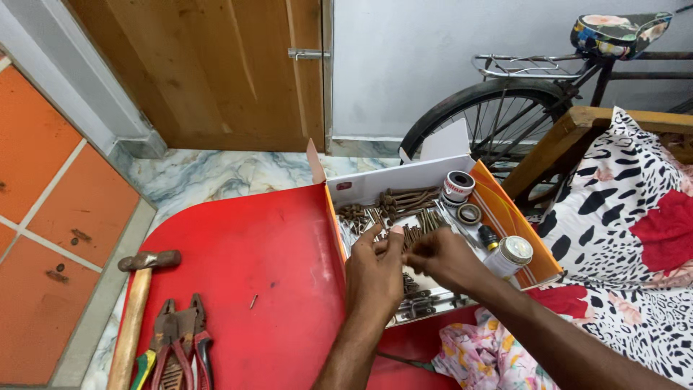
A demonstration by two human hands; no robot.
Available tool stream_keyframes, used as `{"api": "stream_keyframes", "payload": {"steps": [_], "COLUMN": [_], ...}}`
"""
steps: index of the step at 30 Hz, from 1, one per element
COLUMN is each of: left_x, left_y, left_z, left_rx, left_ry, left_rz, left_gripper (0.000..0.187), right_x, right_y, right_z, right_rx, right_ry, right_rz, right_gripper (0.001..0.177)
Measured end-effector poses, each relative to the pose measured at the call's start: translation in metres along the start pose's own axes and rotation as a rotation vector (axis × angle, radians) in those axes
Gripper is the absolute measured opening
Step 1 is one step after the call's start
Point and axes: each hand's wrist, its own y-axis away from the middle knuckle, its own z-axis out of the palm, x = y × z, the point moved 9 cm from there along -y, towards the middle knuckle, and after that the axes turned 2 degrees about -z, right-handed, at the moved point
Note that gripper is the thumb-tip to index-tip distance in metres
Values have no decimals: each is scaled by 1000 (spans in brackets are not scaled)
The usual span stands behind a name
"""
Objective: The person sorts small metal fasteners from a cardboard box, then places pliers and a hammer into the same box. The person closes the box and places it on a shelf.
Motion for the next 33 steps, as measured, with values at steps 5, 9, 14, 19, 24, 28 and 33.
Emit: {"api": "stream_keyframes", "payload": {"steps": [5, 9, 14, 19, 24, 28, 33], "left_x": [-7, -13, -29, -56, -102, -124, -141], "left_y": [-3, -6, -2, 5, 13, 15, 25], "left_z": [14, -1, -48, -118, -190, -226, -245], "left_rx": [-34, 16, 81, 221, 369, 343, 222], "left_ry": [-3, 110, 140, 76, 67, -34, -104], "left_rz": [-38, -31, -96, -168, -238, -226, -352], "left_gripper": [66, 58, 49, 47, 49, 50, 45], "right_x": [29, 16, -36, -106, -186, -177, -195], "right_y": [-3, -5, -9, -15, -14, -26, -23], "right_z": [14, 4, 4, 43, 125, 205, 241], "right_rx": [-70, 16, 37, -49, -184, -312, -113], "right_ry": [43, -89, -408, -225, -311, -238, 118], "right_rz": [24, -28, -40, -57, -486, -160, -199], "right_gripper": [31, 46, 45, 45, 21, 28, 24]}}
